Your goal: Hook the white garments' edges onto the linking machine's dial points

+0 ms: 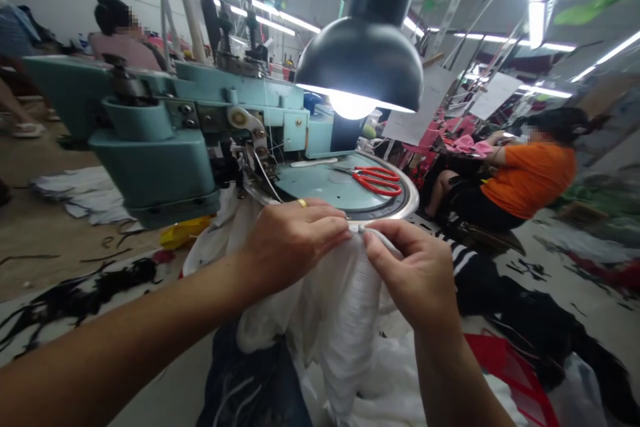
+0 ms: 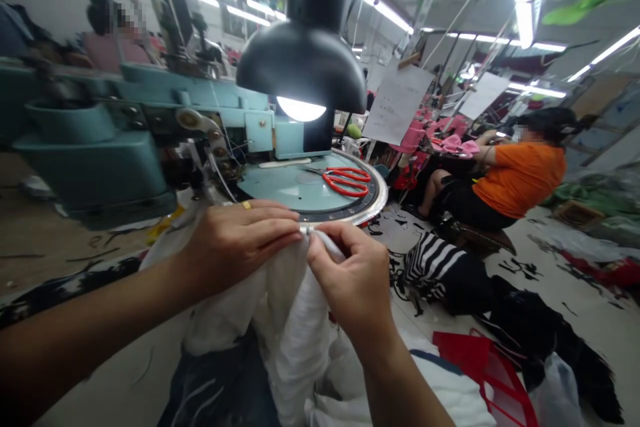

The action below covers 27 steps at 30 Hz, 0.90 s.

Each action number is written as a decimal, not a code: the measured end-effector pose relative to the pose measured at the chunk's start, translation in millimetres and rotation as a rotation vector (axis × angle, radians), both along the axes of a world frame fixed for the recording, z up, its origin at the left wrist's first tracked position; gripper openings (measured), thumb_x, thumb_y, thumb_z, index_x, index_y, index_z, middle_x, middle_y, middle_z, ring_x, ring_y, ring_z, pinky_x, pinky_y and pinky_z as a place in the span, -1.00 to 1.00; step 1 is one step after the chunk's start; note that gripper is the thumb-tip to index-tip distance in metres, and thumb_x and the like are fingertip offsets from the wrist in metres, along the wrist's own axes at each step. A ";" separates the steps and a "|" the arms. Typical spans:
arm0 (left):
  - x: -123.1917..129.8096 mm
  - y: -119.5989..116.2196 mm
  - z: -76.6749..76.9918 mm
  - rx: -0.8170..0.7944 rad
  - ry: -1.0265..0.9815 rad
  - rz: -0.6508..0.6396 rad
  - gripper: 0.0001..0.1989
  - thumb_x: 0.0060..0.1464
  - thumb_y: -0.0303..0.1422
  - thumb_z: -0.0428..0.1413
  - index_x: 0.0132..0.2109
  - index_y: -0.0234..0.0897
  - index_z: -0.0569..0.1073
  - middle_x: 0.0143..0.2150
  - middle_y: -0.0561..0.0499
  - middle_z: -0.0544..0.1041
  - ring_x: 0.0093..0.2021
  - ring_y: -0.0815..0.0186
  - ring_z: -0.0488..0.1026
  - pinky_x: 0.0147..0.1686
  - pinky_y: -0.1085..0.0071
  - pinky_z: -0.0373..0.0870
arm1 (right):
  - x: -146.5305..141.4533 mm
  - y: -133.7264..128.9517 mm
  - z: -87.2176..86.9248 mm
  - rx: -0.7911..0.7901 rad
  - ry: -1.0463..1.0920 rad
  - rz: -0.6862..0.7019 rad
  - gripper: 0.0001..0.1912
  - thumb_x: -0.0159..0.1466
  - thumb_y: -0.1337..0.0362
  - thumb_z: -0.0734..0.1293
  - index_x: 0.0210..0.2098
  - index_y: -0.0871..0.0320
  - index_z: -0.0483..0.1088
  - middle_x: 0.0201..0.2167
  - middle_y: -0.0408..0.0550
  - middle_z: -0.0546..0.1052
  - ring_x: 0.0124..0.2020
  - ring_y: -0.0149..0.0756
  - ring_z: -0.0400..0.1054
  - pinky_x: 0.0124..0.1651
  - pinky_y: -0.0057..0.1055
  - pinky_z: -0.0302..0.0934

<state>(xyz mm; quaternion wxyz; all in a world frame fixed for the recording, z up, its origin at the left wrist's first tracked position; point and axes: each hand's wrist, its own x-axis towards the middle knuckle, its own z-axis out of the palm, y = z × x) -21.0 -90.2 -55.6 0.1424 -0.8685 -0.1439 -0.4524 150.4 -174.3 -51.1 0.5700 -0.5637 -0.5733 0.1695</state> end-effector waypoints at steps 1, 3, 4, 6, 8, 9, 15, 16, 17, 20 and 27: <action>-0.1 0.4 -0.7 0.002 -0.003 -0.007 -0.92 0.22 -0.38 0.18 -0.22 -0.28 0.57 -0.21 0.01 0.66 -0.17 0.27 0.61 -0.19 0.41 0.56 | 0.3 -0.8 -0.3 0.001 0.000 0.004 -0.91 0.16 0.30 0.42 -0.32 0.11 0.58 -0.39 -0.14 0.65 -0.37 -0.30 0.51 -0.28 -0.45 0.35; -0.4 1.5 -2.0 0.015 -0.005 -0.016 -0.92 0.21 -0.39 0.18 -0.21 -0.29 0.57 -0.20 0.01 0.66 -0.17 0.27 0.61 -0.18 0.40 0.57 | 0.7 -1.2 -1.0 0.006 -0.005 -0.001 -0.91 0.16 0.29 0.42 -0.32 0.11 0.59 -0.38 -0.14 0.65 -0.36 -0.29 0.51 -0.27 -0.44 0.36; -0.6 2.2 -2.6 0.030 -0.006 -0.017 -0.92 0.21 -0.39 0.19 -0.21 -0.30 0.57 -0.20 0.00 0.66 -0.17 0.27 0.61 -0.17 0.39 0.57 | 0.8 -0.8 -1.4 0.007 -0.010 -0.009 -0.91 0.16 0.29 0.43 -0.32 0.11 0.59 -0.39 -0.13 0.65 -0.36 -0.28 0.51 -0.27 -0.44 0.36; -1.0 3.6 -3.2 0.066 -0.008 -0.013 -0.91 0.20 -0.38 0.19 -0.21 -0.32 0.56 -0.21 -0.01 0.66 -0.20 0.26 0.61 -0.20 0.38 0.58 | 0.6 0.7 -2.2 0.001 -0.009 -0.022 -0.90 0.16 0.28 0.43 -0.32 0.12 0.59 -0.39 -0.12 0.65 -0.36 -0.27 0.52 -0.27 -0.42 0.36; -1.3 4.2 -3.0 0.093 0.005 0.002 -0.90 0.21 -0.37 0.19 -0.22 -0.32 0.56 -0.23 -0.01 0.65 -0.22 0.26 0.61 -0.24 0.38 0.58 | 0.2 2.6 -2.7 -0.005 -0.007 -0.025 -0.89 0.16 0.28 0.43 -0.31 0.13 0.58 -0.37 -0.11 0.65 -0.35 -0.26 0.52 -0.26 -0.42 0.37; -1.4 4.1 -2.7 0.101 0.015 0.011 -0.90 0.21 -0.36 0.19 -0.22 -0.32 0.55 -0.23 -0.01 0.65 -0.22 0.25 0.61 -0.26 0.38 0.58 | 0.0 3.5 -3.0 -0.003 -0.006 -0.026 -0.89 0.16 0.28 0.43 -0.31 0.13 0.58 -0.37 -0.11 0.65 -0.35 -0.26 0.52 -0.27 -0.42 0.37; -0.8 1.8 -1.9 0.154 0.055 0.005 -0.91 0.22 -0.42 0.17 -0.17 -0.35 0.54 -0.19 -0.04 0.64 -0.16 0.22 0.60 -0.22 0.37 0.57 | -3.9 6.4 -3.6 0.023 -0.005 -0.049 -0.90 0.15 0.28 0.43 -0.33 0.11 0.59 -0.39 -0.13 0.65 -0.36 -0.28 0.52 -0.28 -0.44 0.37; -0.5 1.5 -1.8 0.160 0.056 0.014 -0.91 0.22 -0.41 0.17 -0.18 -0.35 0.54 -0.21 -0.03 0.64 -0.18 0.23 0.60 -0.23 0.38 0.57 | -4.6 6.4 -3.8 0.021 -0.002 -0.049 -0.90 0.14 0.28 0.43 -0.33 0.11 0.59 -0.39 -0.13 0.65 -0.37 -0.28 0.52 -0.29 -0.44 0.37; -0.3 1.0 -1.7 0.165 0.057 0.030 -0.91 0.23 -0.40 0.17 -0.20 -0.34 0.54 -0.22 -0.03 0.63 -0.18 0.23 0.60 -0.24 0.38 0.56 | -4.9 6.1 -4.4 0.016 -0.001 -0.049 -0.90 0.14 0.28 0.43 -0.33 0.10 0.59 -0.39 -0.13 0.65 -0.37 -0.27 0.52 -0.29 -0.44 0.37; 0.1 -0.4 -1.1 0.169 0.071 0.063 -0.89 0.25 -0.37 0.14 -0.19 -0.31 0.55 -0.20 -0.04 0.63 -0.18 0.24 0.59 -0.30 0.41 0.52 | 0.1 3.4 -11.3 0.010 0.024 -0.043 -0.89 0.14 0.27 0.44 -0.31 0.11 0.58 -0.37 -0.11 0.65 -0.36 -0.26 0.51 -0.28 -0.42 0.37; -2.0 3.0 1.9 -0.046 0.068 -0.015 -0.92 0.22 -0.43 0.16 -0.19 -0.28 0.56 -0.24 0.00 0.61 -0.23 0.31 0.55 -0.24 0.43 0.49 | 22.2 3.0 -42.8 -0.347 0.543 0.310 -0.62 0.17 -0.05 0.43 -0.32 0.19 0.53 -0.45 -0.01 0.59 -0.42 -0.21 0.46 -0.36 -0.34 0.38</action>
